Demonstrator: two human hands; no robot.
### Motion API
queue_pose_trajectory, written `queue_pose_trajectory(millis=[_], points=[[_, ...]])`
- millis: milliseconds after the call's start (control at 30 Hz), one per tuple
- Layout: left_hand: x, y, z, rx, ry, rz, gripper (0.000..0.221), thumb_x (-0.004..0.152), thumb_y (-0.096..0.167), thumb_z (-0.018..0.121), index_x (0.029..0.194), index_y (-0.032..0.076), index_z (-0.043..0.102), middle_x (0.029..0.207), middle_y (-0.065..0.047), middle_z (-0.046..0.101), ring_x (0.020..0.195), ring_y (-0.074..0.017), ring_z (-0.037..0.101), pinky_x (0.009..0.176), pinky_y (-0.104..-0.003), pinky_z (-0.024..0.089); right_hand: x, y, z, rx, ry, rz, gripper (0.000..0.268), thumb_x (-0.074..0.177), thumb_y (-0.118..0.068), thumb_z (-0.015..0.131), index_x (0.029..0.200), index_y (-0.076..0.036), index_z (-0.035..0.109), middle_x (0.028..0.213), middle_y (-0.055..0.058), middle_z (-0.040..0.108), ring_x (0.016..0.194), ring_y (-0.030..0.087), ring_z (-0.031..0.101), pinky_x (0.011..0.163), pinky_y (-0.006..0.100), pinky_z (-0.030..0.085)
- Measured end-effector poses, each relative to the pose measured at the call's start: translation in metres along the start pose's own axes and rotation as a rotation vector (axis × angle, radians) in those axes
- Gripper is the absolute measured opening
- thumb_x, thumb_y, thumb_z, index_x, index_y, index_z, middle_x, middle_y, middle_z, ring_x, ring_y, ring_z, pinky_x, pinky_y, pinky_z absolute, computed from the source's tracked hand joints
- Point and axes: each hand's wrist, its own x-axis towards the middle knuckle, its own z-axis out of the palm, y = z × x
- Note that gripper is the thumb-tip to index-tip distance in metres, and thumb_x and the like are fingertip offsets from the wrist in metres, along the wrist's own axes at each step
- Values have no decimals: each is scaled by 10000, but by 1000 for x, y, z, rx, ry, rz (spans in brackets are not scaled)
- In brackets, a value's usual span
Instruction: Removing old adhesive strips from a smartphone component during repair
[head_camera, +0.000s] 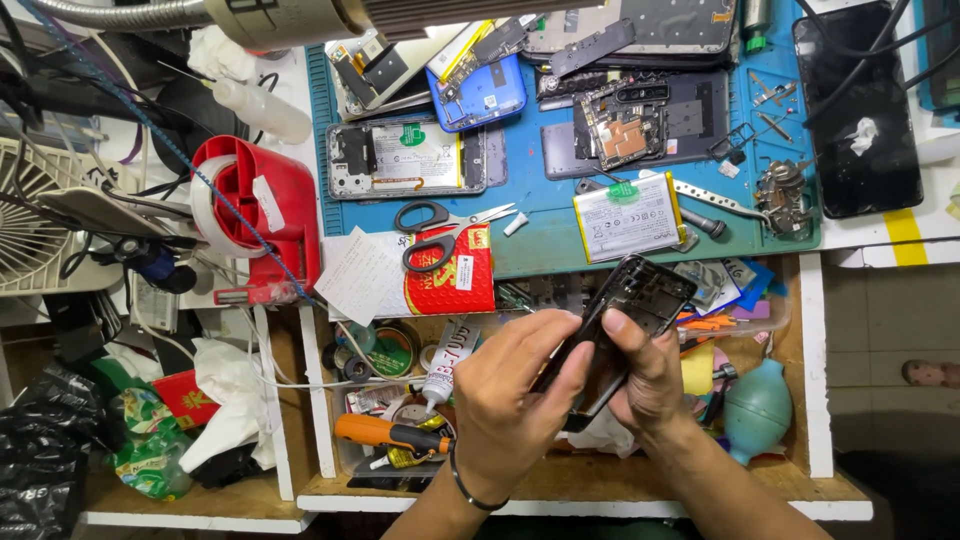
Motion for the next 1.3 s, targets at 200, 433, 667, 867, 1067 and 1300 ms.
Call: queue_pose_trajectory(millis=[200,433,667,867,1067,1300], points=[[9,-3,17,166,59,120,127,969,103,726,1030,-8,721,963,-147,773,806,-283,774,716,-377,625,-3,0,0,-196,113,-183,378,820,-119,768,1171,-65,639,1076,71,721,1008,227,698,934,361,591],[12,1,28,270,133,227,79,992,68,693,972,-7,703,918,-116,758,670,-263,713,569,-358,555,-2,0,5,-293,172,-391,333,823,-18,777,1130,-79,663,1088,76,731,991,201,715,976,339,602],[10,0,33,283,187,221,103,1016,81,652,929,26,666,861,-88,734,608,-233,664,547,-340,529,-3,-2,8,-391,208,-439,308,829,-33,789,1114,-71,679,1089,61,734,1007,178,709,1005,340,600],[4,-3,37,281,167,145,100,1034,116,632,958,58,663,760,-64,680,614,-224,673,535,-328,494,-2,-3,13,-350,240,-429,312,815,-31,808,1102,-69,692,1096,68,740,996,182,720,960,340,630],[-2,-6,36,261,185,118,147,987,144,708,1087,37,717,844,-100,774,659,-220,745,553,-318,550,-5,-3,11,-371,244,-378,187,817,-39,805,994,-19,746,1034,110,778,928,194,758,891,315,651],[7,2,33,252,160,78,123,981,203,697,970,100,764,851,-50,787,657,-197,737,532,-297,513,-12,-12,19,-438,212,-325,118,847,-62,783,940,12,783,968,117,796,867,188,765,809,312,653]])
